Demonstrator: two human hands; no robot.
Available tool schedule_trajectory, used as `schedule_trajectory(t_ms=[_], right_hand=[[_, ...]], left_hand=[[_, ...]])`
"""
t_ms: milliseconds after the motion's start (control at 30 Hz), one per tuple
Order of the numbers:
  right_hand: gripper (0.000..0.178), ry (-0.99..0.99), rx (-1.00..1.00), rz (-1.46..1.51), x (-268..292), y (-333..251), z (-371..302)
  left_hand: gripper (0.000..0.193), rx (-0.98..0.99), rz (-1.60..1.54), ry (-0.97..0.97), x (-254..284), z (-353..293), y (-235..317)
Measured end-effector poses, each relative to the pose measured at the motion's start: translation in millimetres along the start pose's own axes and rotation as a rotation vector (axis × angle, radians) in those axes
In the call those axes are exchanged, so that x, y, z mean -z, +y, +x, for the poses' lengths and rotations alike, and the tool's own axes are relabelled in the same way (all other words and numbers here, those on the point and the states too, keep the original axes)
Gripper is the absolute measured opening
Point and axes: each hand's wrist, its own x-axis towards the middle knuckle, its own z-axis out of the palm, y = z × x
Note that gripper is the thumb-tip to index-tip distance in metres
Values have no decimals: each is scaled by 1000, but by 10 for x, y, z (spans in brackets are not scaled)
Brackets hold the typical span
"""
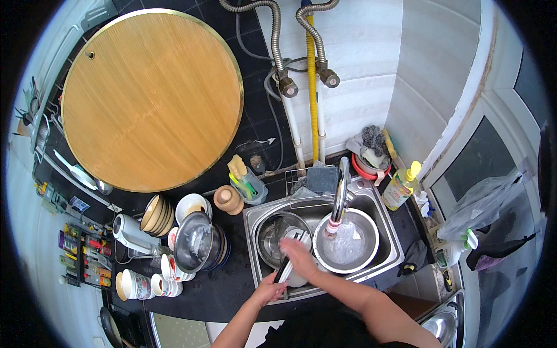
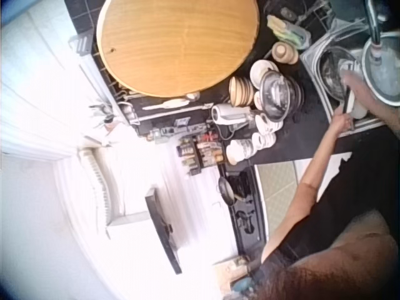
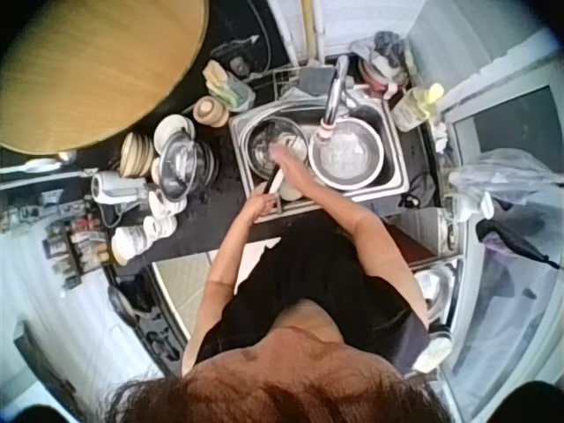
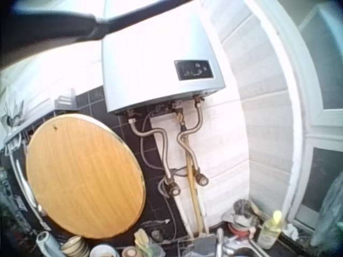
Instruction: The person washes various kitchen items in a sink using a pink sponge and running water. They scrub and rinse chopsticks, a small white bowl, a metal bowl, and a metal strainer, placing each item into the sink basin after cleaning.
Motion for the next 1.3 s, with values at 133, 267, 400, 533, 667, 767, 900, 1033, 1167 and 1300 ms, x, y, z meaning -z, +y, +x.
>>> schedule_trajectory(t_ms=[133,267,400,533,667,767,900,1033,1167,1300], right_hand=[[32,-180,-59,178,-74,-602,-171],[34,-142,-173,-178,0,34,-20],[40,44,-262,-240,-112,157,21],[63,-74,-354,167,-441,-411,-233],[80,238,-615,291,-475,9,-67],[66,541,-953,700,-315,574,104],[17,552,-1086,1086,-46,483,276],[18,614,-1065,1422,61,371,396],[17,570,-1039,1151,42,399,396],[22,488,-519,454,-36,566,258]], left_hand=[[23,53,-35,20,118,67,0],[17,-40,35,1,-14,-78,32],[31,-118,142,18,-63,34,-8],[40,-630,554,316,100,351,-285],[39,-349,879,339,6,64,-139],[39,-398,1066,386,-135,-110,-76],[31,-310,617,267,-120,-77,-131],[30,48,-290,-227,48,33,-128],[30,10,-345,-279,-30,56,-176],[24,38,-208,-192,-147,-38,-8]])
